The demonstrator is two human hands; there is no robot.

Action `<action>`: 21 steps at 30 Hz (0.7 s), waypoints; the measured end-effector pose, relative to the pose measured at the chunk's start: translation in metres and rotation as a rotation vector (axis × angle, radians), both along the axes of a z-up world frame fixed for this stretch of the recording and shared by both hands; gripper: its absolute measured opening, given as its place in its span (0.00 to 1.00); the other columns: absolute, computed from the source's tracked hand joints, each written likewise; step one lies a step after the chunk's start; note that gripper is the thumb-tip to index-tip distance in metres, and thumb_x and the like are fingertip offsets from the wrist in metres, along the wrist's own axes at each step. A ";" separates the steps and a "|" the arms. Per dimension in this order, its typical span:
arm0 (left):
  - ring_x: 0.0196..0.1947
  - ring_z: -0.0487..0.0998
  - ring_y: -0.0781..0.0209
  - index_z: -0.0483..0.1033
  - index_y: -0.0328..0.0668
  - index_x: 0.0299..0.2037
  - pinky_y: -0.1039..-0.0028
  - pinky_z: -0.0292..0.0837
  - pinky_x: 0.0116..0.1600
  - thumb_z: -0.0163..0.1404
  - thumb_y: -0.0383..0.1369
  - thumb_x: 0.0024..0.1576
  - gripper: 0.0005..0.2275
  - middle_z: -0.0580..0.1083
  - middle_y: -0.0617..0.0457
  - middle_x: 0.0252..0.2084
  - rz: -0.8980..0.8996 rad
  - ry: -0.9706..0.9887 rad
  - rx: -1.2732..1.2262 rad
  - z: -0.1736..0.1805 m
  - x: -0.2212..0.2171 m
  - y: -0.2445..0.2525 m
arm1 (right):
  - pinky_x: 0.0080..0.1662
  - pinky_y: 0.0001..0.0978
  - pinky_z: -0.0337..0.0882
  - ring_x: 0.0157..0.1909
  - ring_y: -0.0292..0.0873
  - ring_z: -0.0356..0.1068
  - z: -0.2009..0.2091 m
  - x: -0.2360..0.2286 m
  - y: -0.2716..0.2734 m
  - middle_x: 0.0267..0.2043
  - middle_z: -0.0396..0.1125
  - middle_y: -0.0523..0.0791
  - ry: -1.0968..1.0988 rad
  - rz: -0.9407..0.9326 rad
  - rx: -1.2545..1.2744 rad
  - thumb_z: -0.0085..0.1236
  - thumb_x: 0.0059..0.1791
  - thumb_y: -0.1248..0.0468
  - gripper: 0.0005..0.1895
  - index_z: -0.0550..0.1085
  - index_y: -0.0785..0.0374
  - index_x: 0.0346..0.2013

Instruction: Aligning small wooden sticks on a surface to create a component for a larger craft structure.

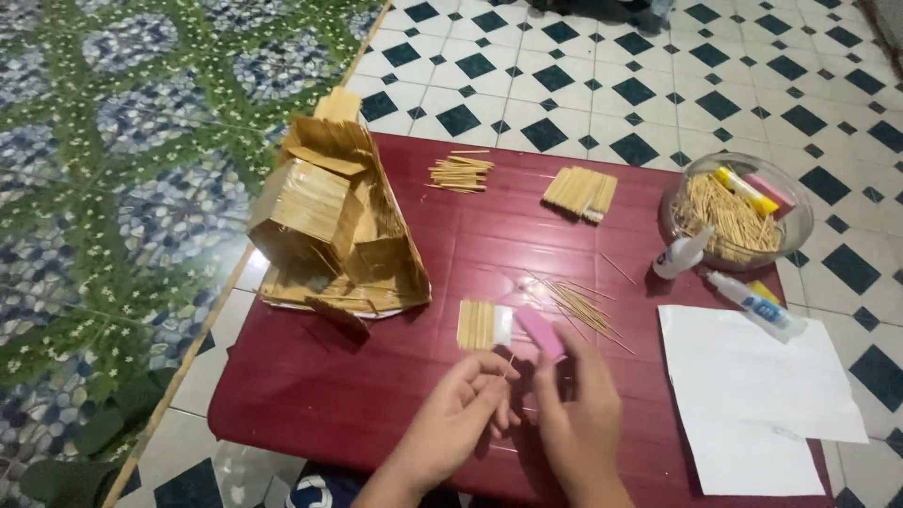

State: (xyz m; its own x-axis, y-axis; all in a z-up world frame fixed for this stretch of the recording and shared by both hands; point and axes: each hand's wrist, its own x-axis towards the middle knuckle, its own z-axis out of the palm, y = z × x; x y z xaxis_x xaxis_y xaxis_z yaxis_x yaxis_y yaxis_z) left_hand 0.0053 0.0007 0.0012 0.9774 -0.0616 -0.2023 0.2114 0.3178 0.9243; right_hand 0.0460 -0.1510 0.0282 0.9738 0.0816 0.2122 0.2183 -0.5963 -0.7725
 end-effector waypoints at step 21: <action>0.24 0.75 0.63 0.76 0.39 0.47 0.77 0.77 0.37 0.47 0.26 0.68 0.05 0.70 0.52 0.20 0.078 -0.006 0.005 0.010 0.000 -0.003 | 0.35 0.28 0.83 0.31 0.38 0.77 -0.001 -0.001 -0.001 0.39 0.76 0.45 0.007 0.020 0.012 0.52 0.54 0.61 0.22 0.72 0.57 0.64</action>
State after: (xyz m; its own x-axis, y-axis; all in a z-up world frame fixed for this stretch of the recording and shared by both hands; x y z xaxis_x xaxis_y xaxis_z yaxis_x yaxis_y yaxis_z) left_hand 0.0050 -0.0020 0.0111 0.9803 0.0159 -0.1967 0.1806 0.3286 0.9270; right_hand 0.0448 -0.1518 0.0267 0.9734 0.0990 0.2068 0.2252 -0.5828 -0.7808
